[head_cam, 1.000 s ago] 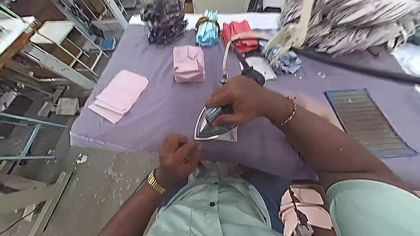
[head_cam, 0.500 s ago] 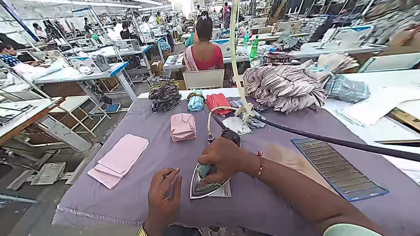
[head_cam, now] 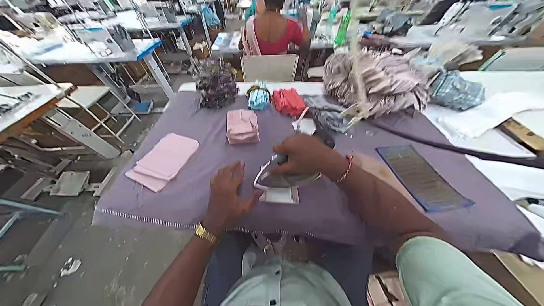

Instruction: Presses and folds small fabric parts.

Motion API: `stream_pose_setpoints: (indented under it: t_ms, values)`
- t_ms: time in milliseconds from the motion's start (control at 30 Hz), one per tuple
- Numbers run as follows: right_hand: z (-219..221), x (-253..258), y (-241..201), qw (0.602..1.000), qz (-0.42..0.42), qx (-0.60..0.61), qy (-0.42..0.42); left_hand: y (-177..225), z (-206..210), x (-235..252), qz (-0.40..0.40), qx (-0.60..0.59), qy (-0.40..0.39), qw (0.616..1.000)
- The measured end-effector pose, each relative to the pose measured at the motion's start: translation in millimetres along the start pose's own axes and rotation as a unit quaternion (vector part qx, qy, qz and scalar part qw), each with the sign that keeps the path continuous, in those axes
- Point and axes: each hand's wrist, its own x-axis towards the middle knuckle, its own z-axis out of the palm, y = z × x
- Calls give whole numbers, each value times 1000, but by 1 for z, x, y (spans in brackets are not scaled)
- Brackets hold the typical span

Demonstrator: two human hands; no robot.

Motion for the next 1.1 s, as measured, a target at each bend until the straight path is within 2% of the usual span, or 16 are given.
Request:
stream_pose_setpoints:
  t_ms: [100, 233, 367, 433, 567, 667, 767, 833, 900, 967, 1100]
  values:
    - [-4, -24, 14, 993, 99, -25, 64, 3, 3, 4, -21, 64, -76, 995]
    - [-18, -73, 32, 956, 247, -94, 129, 0, 6, 5, -13, 61, -89, 994]
    - [-19, -115, 46, 901, 386, -165, 107, 1, 2, 5, -7, 54, -87, 995]
    - [-18, -128, 52, 883, 414, -185, 123, 2, 0, 7, -3, 51, -86, 995]
    - [-1, -142, 45, 879, 375, -175, 237, 1, 5, 5, 18, 50, -66, 996]
    - [27, -129, -5, 915, 279, -121, 265, -2, 9, 2, 31, 54, -53, 997]
    - [59, -111, -66, 958, 158, 5, 240, -4, 10, 1, 43, 41, -39, 997]
    - [78, -104, -94, 976, 117, 28, 180, -4, 11, 0, 49, 28, -31, 998]
    - [95, -100, -111, 986, 118, 2, 120, -4, 11, -1, 49, 26, -33, 998]
    - [110, -98, -122, 986, 130, -40, 100, -6, 12, -2, 54, 25, -28, 998]
    - [124, -105, -138, 974, 122, -104, 161, -7, 14, -2, 56, 16, -20, 998]
